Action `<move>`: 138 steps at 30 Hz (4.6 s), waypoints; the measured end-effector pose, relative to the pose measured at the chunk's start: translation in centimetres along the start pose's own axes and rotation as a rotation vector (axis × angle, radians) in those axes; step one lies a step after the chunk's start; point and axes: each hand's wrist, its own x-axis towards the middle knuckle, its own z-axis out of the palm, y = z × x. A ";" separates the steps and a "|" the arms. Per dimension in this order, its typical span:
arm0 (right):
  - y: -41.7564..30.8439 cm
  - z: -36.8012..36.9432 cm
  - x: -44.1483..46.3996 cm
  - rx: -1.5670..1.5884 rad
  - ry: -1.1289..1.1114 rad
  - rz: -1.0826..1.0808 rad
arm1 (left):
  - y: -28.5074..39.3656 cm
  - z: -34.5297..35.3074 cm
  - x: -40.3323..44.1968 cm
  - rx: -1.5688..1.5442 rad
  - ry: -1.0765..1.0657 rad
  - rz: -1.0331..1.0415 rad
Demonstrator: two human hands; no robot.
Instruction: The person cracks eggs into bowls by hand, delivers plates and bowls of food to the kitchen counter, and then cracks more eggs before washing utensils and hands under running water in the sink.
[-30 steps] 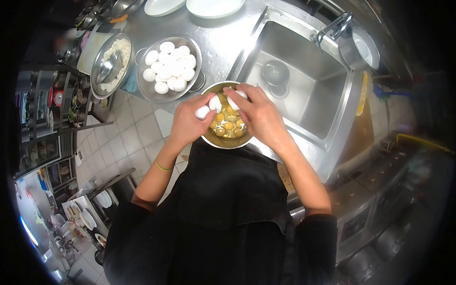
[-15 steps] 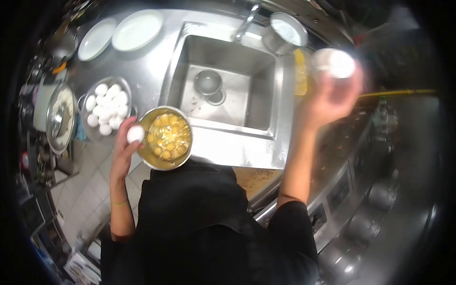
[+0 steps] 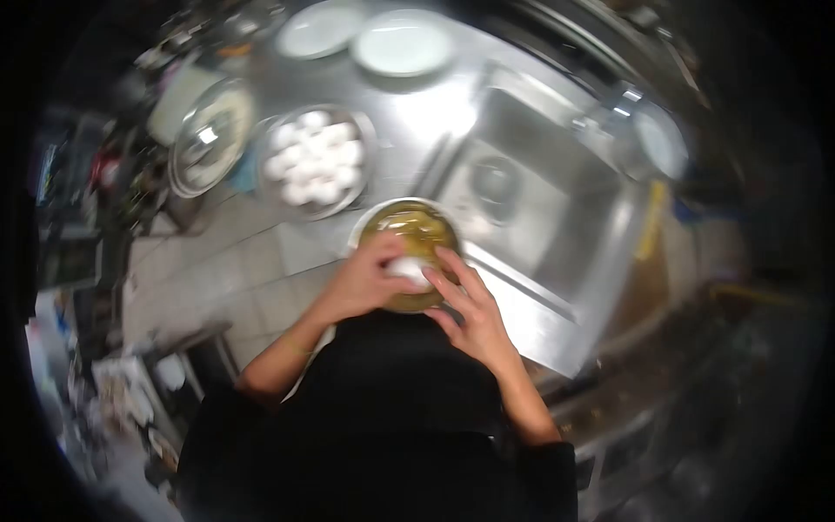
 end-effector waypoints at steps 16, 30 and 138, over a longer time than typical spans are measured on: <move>3.2 0.5 0.6 1.629 0.174 0.581 | -10.3 -12.2 7.6 0.984 0.323 0.250; -0.4 -0.6 3.8 0.352 0.285 0.288 | -2.4 -5.0 2.6 -0.483 0.114 0.031; -0.1 1.9 5.4 -0.261 0.286 -0.300 | 0.3 -2.1 1.5 -0.433 0.031 0.202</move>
